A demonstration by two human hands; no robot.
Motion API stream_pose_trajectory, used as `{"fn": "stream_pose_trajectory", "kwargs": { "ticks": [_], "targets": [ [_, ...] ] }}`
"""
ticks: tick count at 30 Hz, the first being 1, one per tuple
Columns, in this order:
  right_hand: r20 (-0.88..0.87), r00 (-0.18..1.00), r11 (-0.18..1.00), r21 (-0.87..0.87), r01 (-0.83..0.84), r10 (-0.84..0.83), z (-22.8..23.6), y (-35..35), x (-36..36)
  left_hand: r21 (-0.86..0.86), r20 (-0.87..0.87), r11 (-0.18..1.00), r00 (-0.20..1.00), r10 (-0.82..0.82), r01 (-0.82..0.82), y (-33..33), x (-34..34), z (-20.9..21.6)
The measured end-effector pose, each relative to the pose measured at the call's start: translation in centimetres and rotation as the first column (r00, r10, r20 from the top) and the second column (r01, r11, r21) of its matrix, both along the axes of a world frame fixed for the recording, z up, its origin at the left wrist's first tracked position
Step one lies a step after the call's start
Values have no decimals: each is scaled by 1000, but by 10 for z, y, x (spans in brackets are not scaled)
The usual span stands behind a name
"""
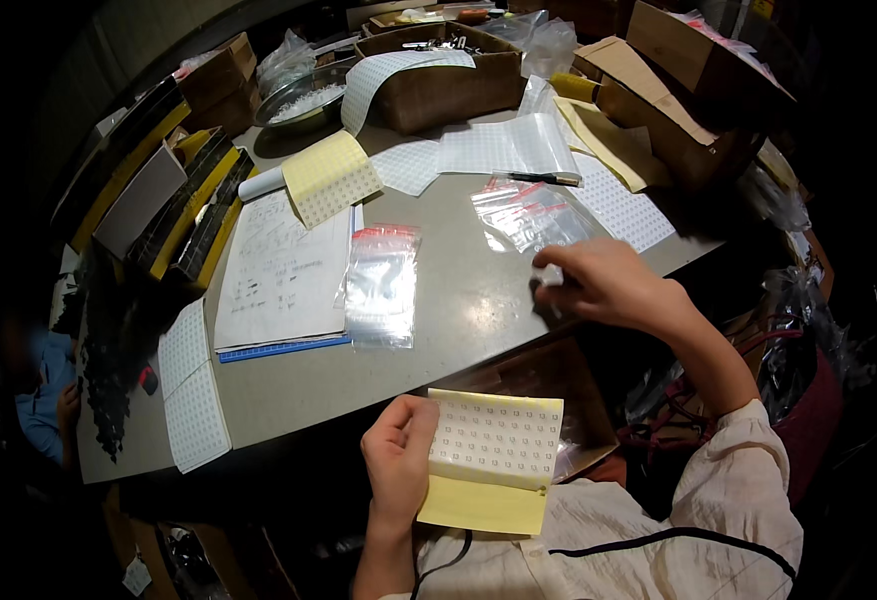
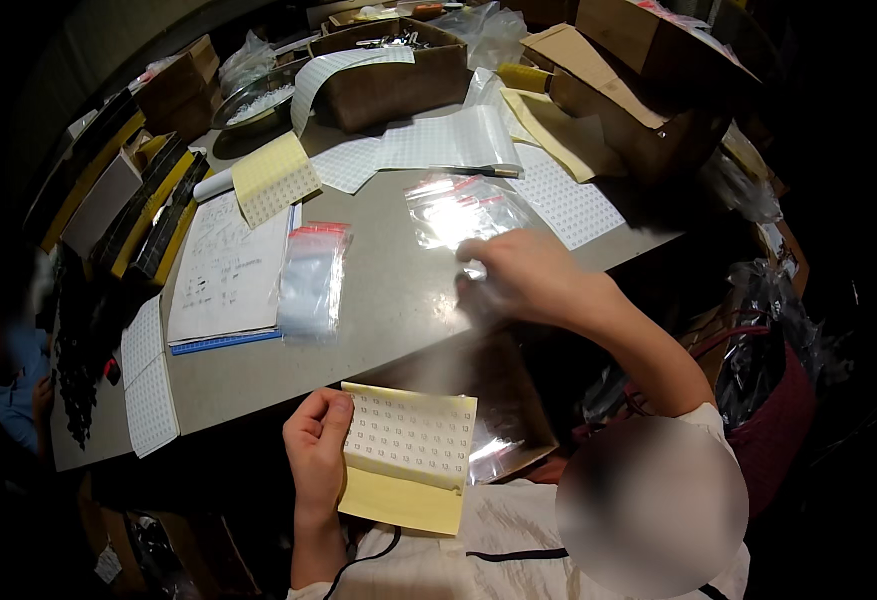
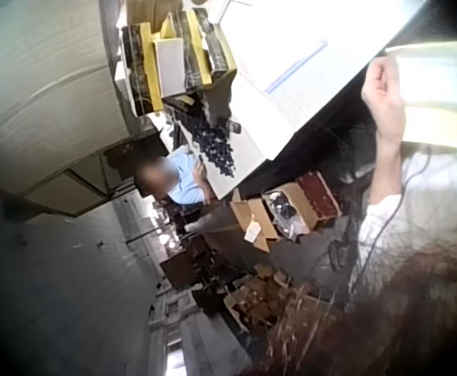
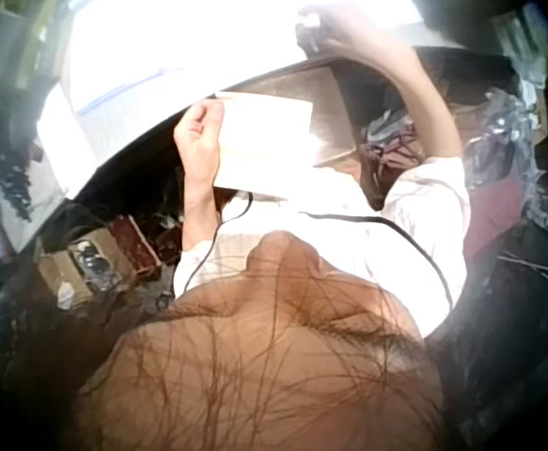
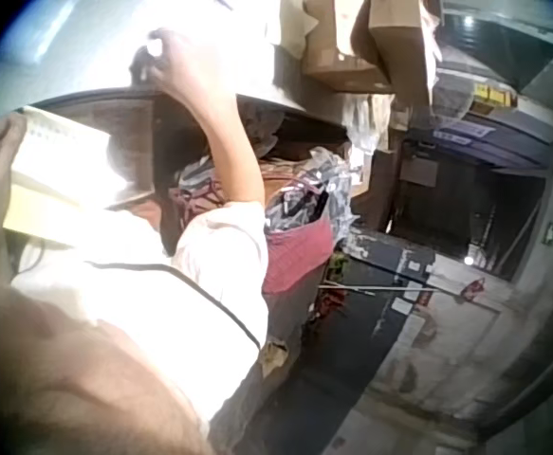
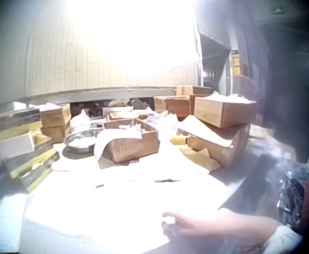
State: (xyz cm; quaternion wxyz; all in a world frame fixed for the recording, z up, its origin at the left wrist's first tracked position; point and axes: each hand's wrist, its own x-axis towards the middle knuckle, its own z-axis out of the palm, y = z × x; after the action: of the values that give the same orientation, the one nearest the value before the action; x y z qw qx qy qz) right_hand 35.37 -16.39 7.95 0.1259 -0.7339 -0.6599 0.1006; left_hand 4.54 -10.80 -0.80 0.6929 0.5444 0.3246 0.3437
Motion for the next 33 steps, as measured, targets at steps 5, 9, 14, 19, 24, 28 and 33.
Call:
{"fn": "stream_pose_trajectory", "kwargs": {
  "ticks": [5, 9, 14, 19, 24, 28, 33],
  "targets": [
    [114, 981, 979, -150, -138, 156, -5, -16, -2, 26, -6, 1000, 1000, 11, -11, 1, -4, 0],
    [-89, 989, 993, 23, -114, 116, 0, -7, 3, 17, 11, 999, 1000, 28, -28, -1, -3, -4],
    [-198, 973, 991, 71, -111, 123, -19, 24, 49, 46, 5, 998, 999, 35, -35, -1, -1, -3],
    [99, 991, 987, 125, -102, 90, -37, 39, 53, 46, 21, 998, 999, 49, -50, 2, -5, -8],
    [86, 991, 985, -135, 109, -98, -8, 37, 50, 86, 54, 991, 994, 94, -99, 1, -6, -8],
    [4, 993, 978, -176, -111, 114, -6, 10, 23, 104, 80, 989, 992, 99, -107, 1, -7, -4],
    [-497, 799, 939, 128, -319, 339, -13, -23, -24, 106, 86, 981, 984, 154, -163, -1, -4, -7]
  ]
}}
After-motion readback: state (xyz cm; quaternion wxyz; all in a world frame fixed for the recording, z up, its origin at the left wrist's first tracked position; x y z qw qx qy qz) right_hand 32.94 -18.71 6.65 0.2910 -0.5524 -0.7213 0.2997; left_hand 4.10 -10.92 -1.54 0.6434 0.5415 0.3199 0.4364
